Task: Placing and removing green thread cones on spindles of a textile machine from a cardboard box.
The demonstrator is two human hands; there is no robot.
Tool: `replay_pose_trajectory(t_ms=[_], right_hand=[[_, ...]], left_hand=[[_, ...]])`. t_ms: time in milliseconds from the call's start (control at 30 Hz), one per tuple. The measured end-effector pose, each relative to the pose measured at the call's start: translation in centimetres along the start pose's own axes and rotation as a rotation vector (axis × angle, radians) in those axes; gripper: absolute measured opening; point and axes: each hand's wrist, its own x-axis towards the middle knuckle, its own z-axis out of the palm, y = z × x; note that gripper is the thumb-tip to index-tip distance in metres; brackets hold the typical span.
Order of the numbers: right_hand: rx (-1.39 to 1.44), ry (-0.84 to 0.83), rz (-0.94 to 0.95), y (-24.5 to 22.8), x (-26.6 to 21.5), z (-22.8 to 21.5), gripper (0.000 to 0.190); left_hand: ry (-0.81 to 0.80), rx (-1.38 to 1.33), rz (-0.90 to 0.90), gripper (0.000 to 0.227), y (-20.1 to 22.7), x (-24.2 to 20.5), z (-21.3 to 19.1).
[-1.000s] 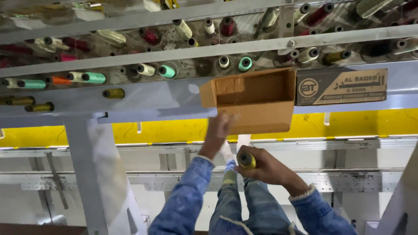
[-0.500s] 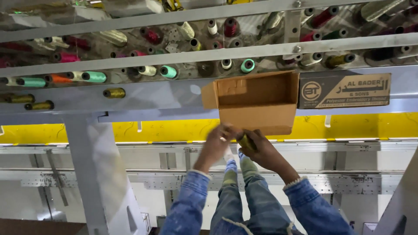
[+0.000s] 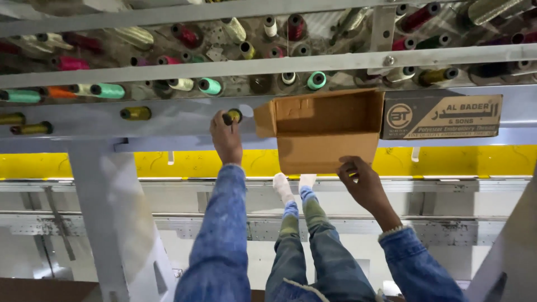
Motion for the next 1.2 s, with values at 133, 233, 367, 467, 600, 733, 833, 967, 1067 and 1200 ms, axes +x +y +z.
replay_pose_trajectory(t_ms=[133,233,367,467,600,733,833,967,1067,1200], right_hand=[[-0.036,-0.07,0.122,1.1,-1.4,-0.1,0.03],[-0.072,-0.096,0.18,1.5,-1.8,-0.1,0.031],[-0.088,-0.032,0.111,1.7,-1.1,-0.5,0.027],[-0.075,-0.017,0.021,1.1,0.3,-0.4,0.026],[-0.022,-0.054,0.02,-0.4,1.3,-0.5,0.027],[-0.247,0.121,-0.122,-1.6,1.6,-0.4,0.038],[-0.573,0.353,-0.232,-1.7,1.6,-0.9,0.058],[-0.608,0.357,-0.14,0.6,1.9,-0.2,0.08],[-0.517,0.025,0.171,3.7,2.1,2.2,0.067],[-0.518,-0.097,0.035,5.8,0.5,7.6,0.043]], left_hand=[[-0.065,-0.031,-0.03,0.049,-2.3,0.1,3.2],[0.024,0.013,-0.079,0.056,-2.5,-0.4,3.8],[0.265,0.303,0.224,0.049,0.7,-5.0,4.4],[-0.182,0.074,-0.216,0.058,5.4,-7.8,5.8],[-0.317,-0.09,-0.395,0.038,6.6,-7.3,6.4],[-0.403,-0.115,-0.387,0.035,4.3,-8.1,5.4],[-0.423,-0.099,-0.323,0.029,2.3,-10.7,2.5],[-0.509,-0.127,-0.375,0.027,-1.4,-14.6,-4.1],[-0.52,-0.049,-0.479,0.028,-4.7,-17.6,-9.0],[-0.444,-0.148,-0.505,0.037,-9.2,-19.3,-14.7]])
